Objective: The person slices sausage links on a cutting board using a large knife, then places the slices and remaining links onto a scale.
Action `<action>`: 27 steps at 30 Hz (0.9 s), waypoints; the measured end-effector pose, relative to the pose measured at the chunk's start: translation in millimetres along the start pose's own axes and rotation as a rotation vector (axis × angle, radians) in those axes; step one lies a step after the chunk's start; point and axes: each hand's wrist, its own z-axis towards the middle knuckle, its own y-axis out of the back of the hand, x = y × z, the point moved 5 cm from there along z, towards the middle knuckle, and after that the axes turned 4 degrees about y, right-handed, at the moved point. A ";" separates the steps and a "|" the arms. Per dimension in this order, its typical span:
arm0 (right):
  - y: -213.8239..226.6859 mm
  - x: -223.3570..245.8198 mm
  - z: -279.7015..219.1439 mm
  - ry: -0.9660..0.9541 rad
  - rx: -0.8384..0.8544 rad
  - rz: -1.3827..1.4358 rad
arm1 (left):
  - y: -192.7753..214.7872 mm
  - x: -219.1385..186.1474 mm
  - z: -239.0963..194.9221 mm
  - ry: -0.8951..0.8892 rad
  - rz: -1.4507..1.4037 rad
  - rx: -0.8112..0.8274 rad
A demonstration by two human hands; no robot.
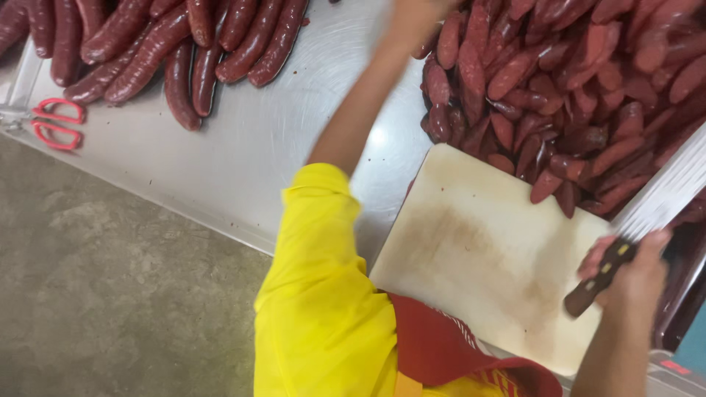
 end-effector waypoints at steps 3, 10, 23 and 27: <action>-9.2 -42.0 -43.0 -0.178 -0.052 0.032 | 70.3 128.1 -8.6 0.206 0.591 -0.544; -43.8 -52.1 -101.4 -0.208 -0.101 0.035 | 82.2 190.3 -38.4 0.397 0.639 -0.196; 16.7 -45.7 -169.8 0.063 -0.060 0.082 | 152.4 -32.4 -253.6 0.058 -0.195 0.397; 51.2 -53.8 -178.0 0.168 -0.012 0.139 | 112.1 -119.4 -309.4 -0.305 -0.347 0.756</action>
